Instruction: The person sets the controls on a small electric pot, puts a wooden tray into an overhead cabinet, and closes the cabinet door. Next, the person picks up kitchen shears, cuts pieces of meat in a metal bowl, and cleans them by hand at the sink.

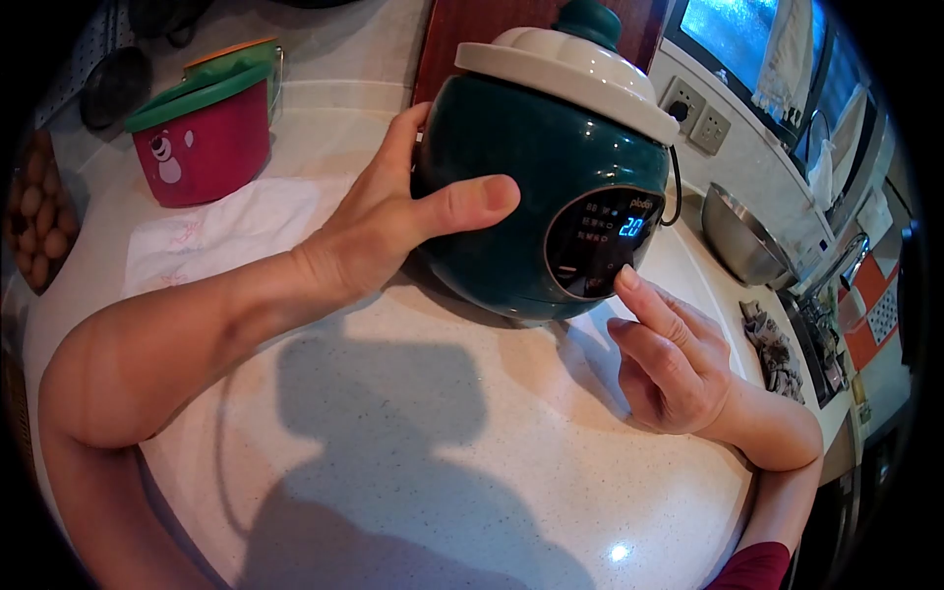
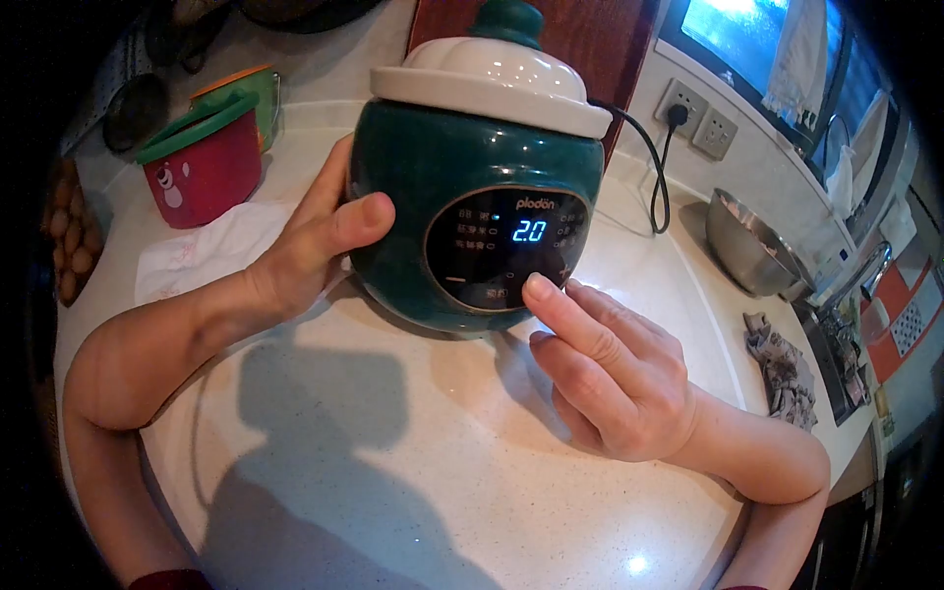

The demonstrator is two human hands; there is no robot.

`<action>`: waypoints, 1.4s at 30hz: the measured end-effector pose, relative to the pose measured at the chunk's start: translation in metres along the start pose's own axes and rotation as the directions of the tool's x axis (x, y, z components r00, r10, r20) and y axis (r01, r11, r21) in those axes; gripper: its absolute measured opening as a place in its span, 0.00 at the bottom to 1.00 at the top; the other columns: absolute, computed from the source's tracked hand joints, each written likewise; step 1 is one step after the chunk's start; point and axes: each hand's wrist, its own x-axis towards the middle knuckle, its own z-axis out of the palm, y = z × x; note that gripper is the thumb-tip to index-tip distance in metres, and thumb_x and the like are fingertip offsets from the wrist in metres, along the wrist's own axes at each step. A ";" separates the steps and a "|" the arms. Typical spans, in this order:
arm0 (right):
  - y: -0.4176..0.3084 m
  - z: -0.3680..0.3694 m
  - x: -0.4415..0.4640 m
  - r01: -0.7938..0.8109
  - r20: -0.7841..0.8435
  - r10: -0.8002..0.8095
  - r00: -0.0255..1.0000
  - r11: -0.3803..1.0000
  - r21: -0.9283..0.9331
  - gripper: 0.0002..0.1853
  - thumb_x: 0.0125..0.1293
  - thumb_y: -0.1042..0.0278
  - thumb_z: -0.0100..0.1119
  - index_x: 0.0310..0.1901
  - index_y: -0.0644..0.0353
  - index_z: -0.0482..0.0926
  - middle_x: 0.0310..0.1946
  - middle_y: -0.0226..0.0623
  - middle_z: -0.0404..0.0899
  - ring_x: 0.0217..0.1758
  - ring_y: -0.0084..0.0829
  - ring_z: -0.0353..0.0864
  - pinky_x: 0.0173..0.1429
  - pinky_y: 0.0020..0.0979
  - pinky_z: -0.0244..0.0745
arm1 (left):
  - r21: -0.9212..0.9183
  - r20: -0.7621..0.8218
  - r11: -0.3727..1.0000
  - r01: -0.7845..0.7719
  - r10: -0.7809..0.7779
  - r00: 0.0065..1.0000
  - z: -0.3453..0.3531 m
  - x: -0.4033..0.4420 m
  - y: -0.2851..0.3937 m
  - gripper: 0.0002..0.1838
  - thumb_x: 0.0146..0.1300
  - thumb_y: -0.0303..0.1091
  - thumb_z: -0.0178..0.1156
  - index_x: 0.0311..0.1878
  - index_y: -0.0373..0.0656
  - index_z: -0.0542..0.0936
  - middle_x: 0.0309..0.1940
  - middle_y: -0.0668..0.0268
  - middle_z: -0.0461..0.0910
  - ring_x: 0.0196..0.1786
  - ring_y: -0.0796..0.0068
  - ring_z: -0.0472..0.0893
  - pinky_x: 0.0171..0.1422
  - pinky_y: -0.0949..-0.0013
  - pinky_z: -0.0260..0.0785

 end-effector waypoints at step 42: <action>-0.008 -0.007 0.001 -0.109 0.065 0.115 0.991 0.989 -0.096 0.07 0.52 0.79 0.58 0.33 0.59 0.75 0.54 0.49 0.77 0.46 0.43 0.84 0.59 0.44 0.72 | 0.034 -0.005 0.999 0.039 -0.039 0.999 -0.002 0.001 -0.001 0.65 0.41 0.69 0.66 0.69 0.35 0.42 0.58 0.40 0.58 0.65 0.44 0.62 0.67 0.57 0.63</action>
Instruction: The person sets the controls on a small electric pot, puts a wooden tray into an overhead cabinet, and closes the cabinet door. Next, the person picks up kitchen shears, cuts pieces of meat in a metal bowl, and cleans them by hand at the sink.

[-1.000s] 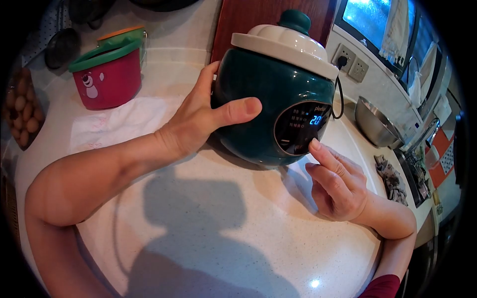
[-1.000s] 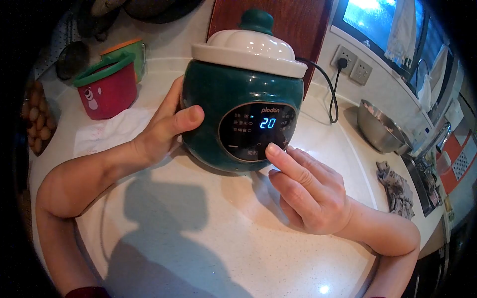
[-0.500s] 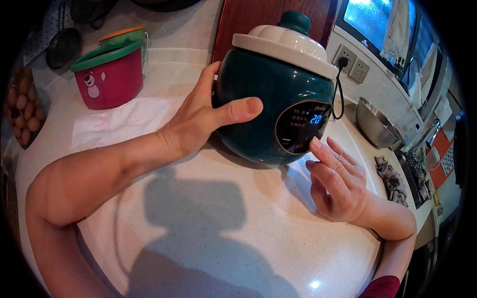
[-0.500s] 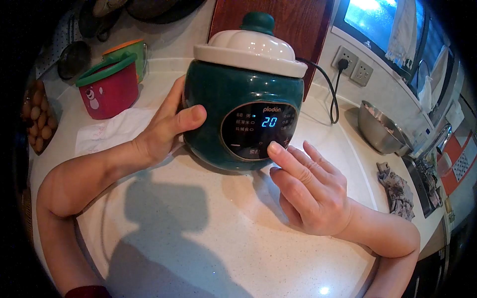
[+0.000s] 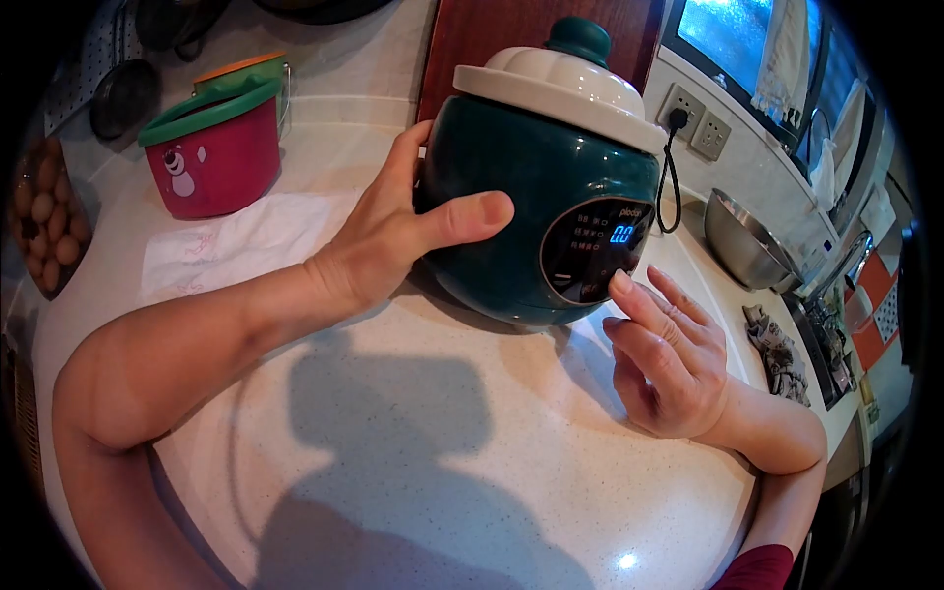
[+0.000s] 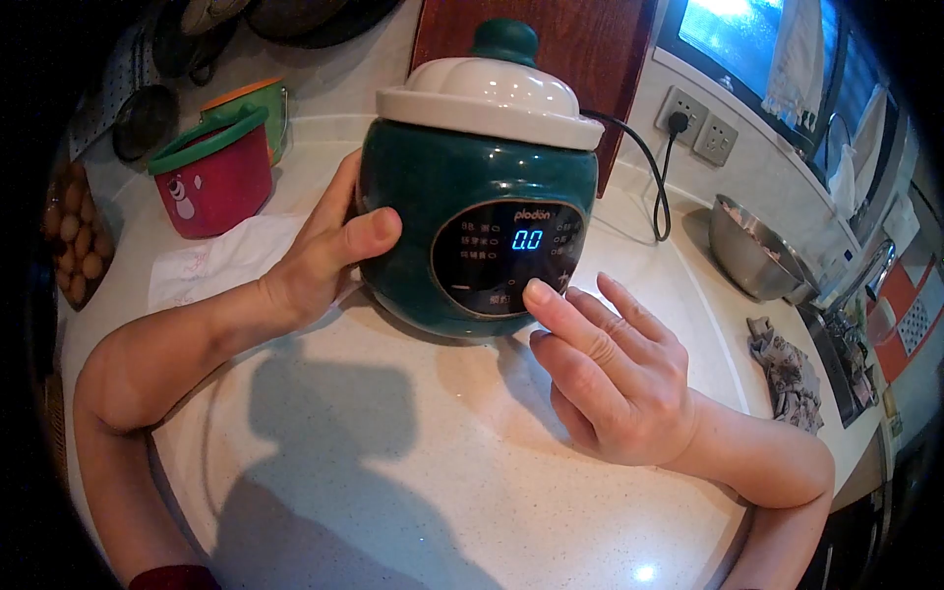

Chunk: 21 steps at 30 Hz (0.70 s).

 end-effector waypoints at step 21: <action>0.004 -0.001 -0.003 0.054 -0.074 -0.055 0.996 0.999 -0.007 0.10 0.48 0.81 0.57 0.34 0.62 0.73 0.51 0.48 0.79 0.45 0.46 0.77 0.58 0.50 0.68 | -0.060 0.011 0.998 0.007 -0.007 1.000 0.003 0.000 0.005 0.63 0.42 0.66 0.67 0.69 0.37 0.42 0.59 0.44 0.56 0.66 0.49 0.61 0.68 0.58 0.61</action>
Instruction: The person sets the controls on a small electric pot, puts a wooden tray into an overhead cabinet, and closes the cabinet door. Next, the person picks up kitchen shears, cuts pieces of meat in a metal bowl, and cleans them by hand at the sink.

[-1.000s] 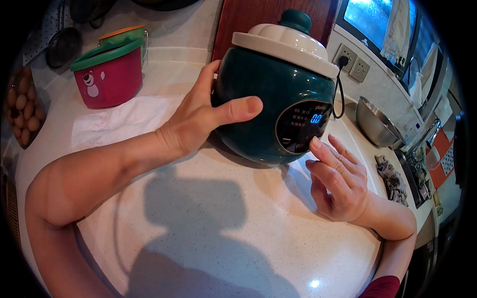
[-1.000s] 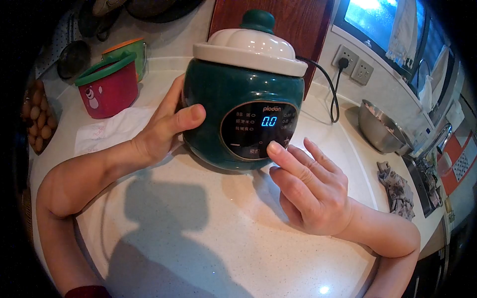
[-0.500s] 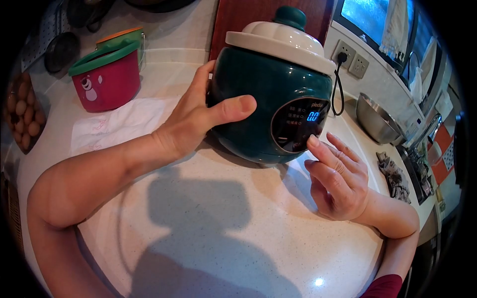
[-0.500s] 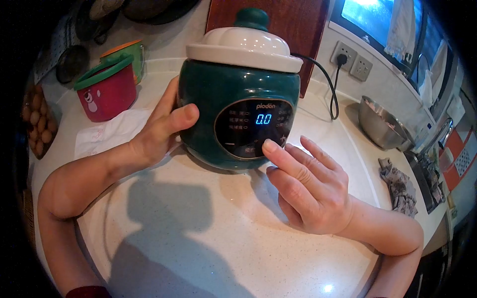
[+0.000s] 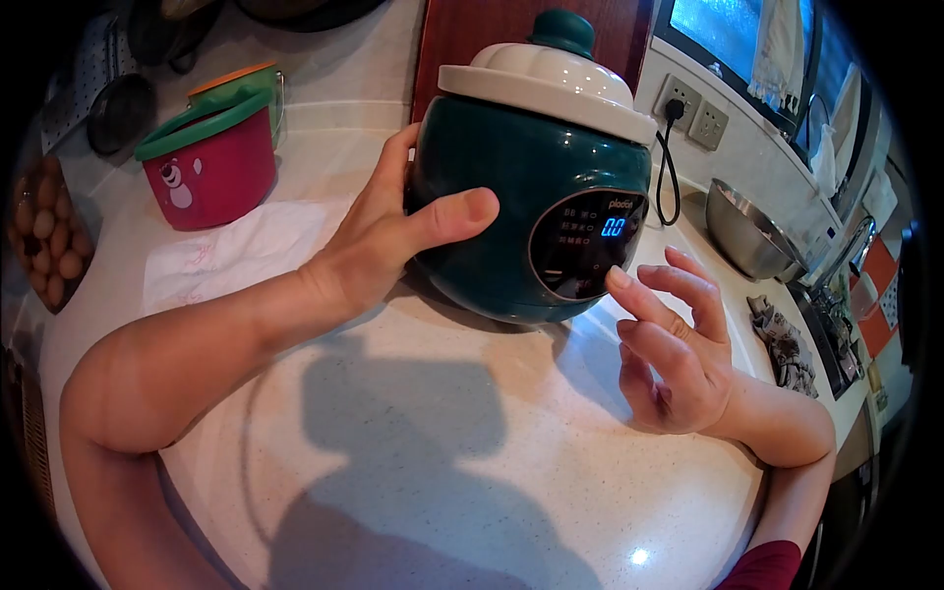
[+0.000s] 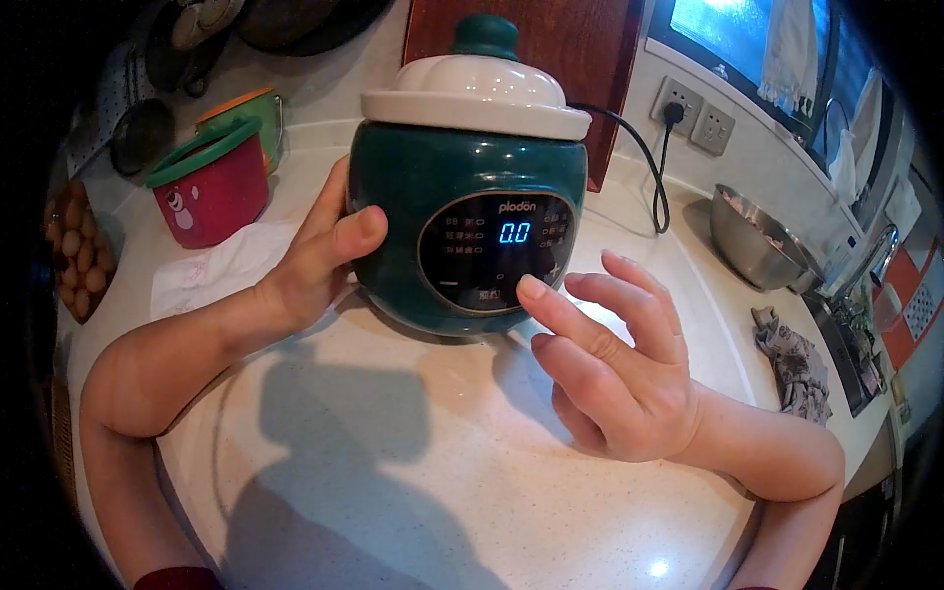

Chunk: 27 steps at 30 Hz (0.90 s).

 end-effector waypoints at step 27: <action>-0.001 0.003 -0.003 0.019 -0.050 -0.023 0.998 0.997 -0.080 0.07 0.50 0.74 0.61 0.32 0.64 0.75 0.49 0.50 0.79 0.33 0.32 0.72 0.54 0.41 0.70 | -0.150 0.093 0.988 -0.021 0.035 0.995 0.005 0.002 0.004 0.53 0.50 0.57 0.67 0.69 0.40 0.47 0.63 0.52 0.58 0.67 0.60 0.61 0.69 0.60 0.61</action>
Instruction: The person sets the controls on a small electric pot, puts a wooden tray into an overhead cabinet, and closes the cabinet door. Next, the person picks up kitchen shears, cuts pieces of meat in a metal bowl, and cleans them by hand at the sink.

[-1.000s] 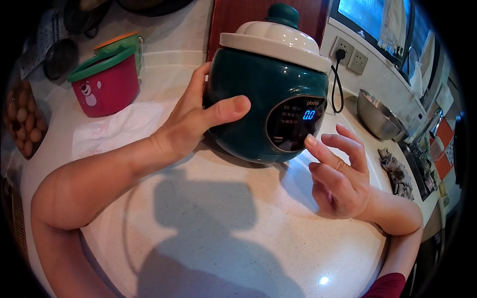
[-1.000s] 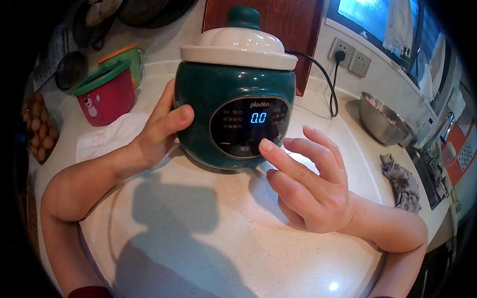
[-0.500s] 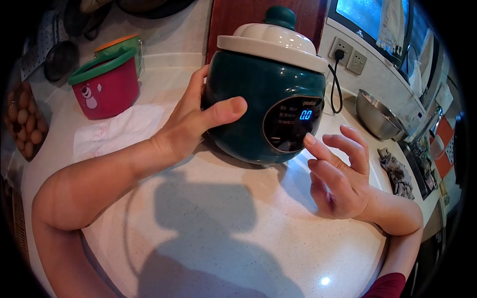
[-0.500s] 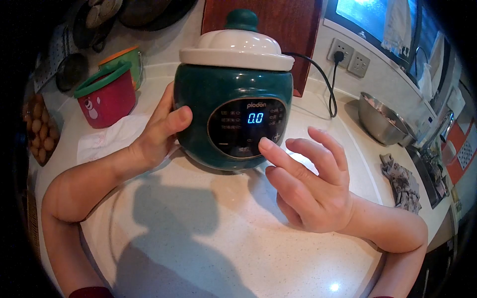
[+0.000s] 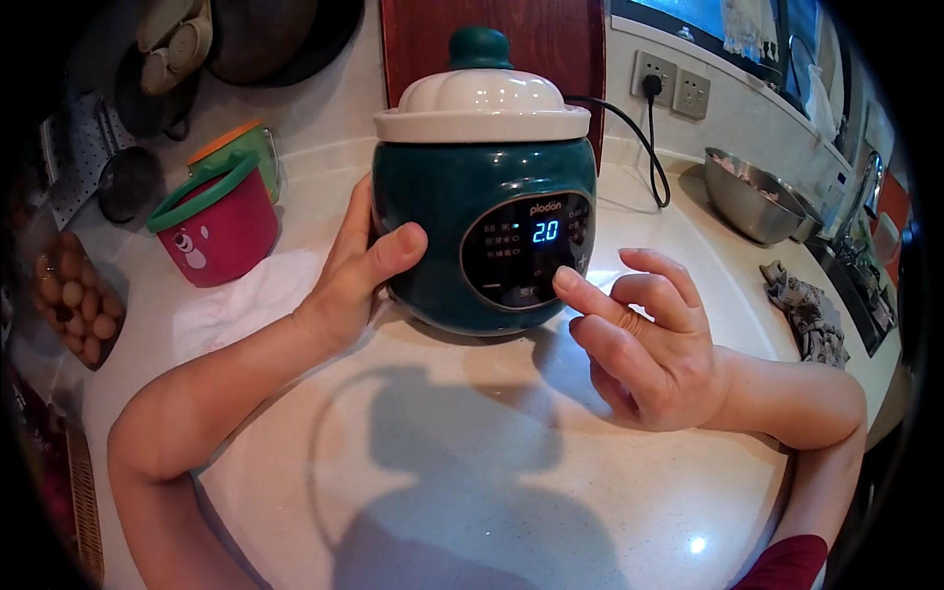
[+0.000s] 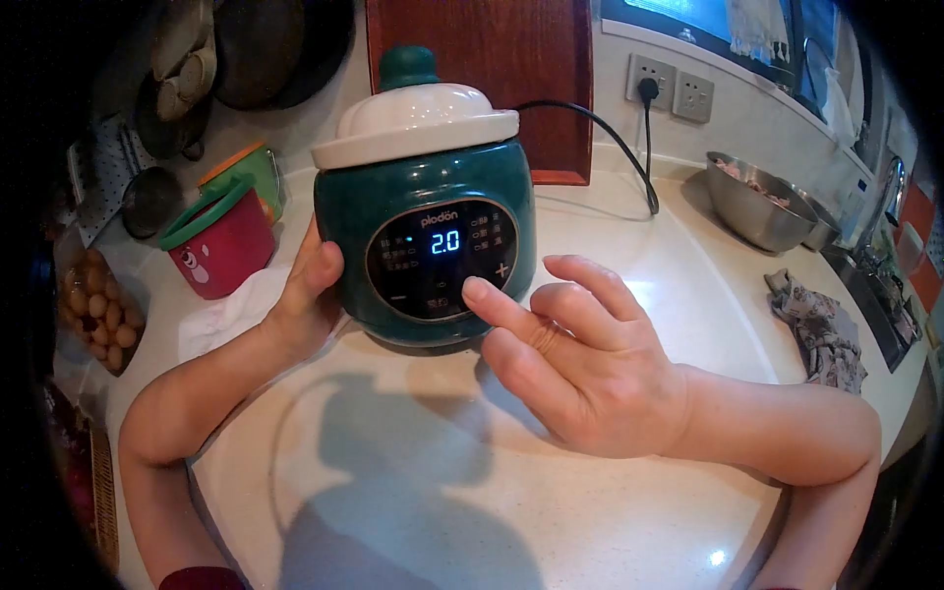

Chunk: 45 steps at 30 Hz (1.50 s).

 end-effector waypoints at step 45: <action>-0.005 -0.003 0.003 -0.056 0.073 0.057 0.996 0.998 -0.015 0.10 0.46 0.83 0.55 0.32 0.63 0.70 0.51 0.53 0.78 0.31 0.32 0.72 0.58 0.44 0.66 | 0.095 -0.086 0.992 0.089 -0.081 0.993 -0.004 0.000 -0.002 0.62 0.42 0.65 0.67 0.70 0.44 0.42 0.62 0.48 0.53 0.69 0.52 0.58 0.72 0.57 0.57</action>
